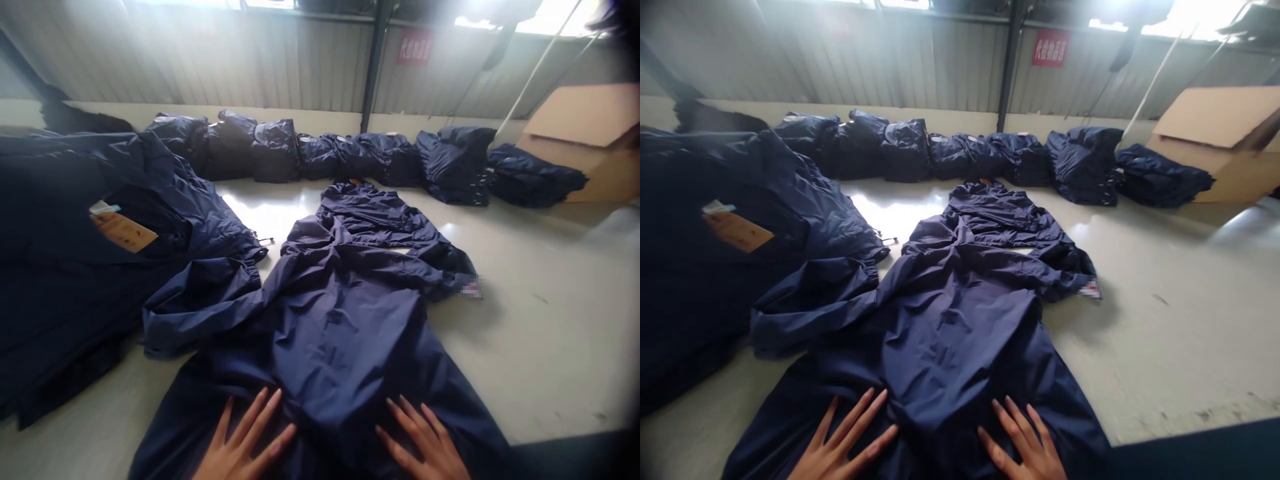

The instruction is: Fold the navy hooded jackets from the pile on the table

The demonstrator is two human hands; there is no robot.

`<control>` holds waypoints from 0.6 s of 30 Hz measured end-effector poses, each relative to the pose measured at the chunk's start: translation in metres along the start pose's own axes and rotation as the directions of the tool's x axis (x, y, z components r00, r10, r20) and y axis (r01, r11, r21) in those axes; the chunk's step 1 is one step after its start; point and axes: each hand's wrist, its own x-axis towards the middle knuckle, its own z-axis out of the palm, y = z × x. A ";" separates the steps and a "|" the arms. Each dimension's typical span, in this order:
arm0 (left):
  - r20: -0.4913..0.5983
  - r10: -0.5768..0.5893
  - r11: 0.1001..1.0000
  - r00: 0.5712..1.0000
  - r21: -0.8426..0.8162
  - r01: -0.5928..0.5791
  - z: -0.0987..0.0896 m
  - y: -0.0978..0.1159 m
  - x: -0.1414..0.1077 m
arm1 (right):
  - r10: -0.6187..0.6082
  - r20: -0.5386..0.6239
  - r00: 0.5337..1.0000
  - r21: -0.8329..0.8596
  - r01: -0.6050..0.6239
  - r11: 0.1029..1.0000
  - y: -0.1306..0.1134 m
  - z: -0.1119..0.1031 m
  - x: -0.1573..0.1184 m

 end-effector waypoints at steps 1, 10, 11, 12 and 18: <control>0.014 0.009 1.000 1.000 -0.020 -0.009 -0.004 -0.001 0.003 | 0.002 0.009 1.000 0.025 -0.003 1.000 -0.001 -0.007 0.004; -0.111 -0.059 0.971 0.992 -0.239 0.031 -0.008 0.016 0.007 | 0.300 -0.018 0.954 0.333 -0.278 0.901 -0.024 -0.010 0.010; -0.117 -0.095 0.964 0.989 -0.260 0.062 -0.007 0.013 0.009 | 0.313 0.002 0.950 0.365 -0.292 0.884 -0.022 -0.010 0.013; -0.119 -0.126 0.956 0.985 -0.280 0.088 -0.007 0.010 0.012 | 0.310 0.017 0.951 0.392 -0.291 0.873 -0.019 -0.011 0.016; 0.049 -0.188 0.849 0.981 -0.494 0.187 -0.030 -0.033 0.059 | 0.212 0.193 0.958 0.353 -0.269 0.896 0.030 -0.026 0.064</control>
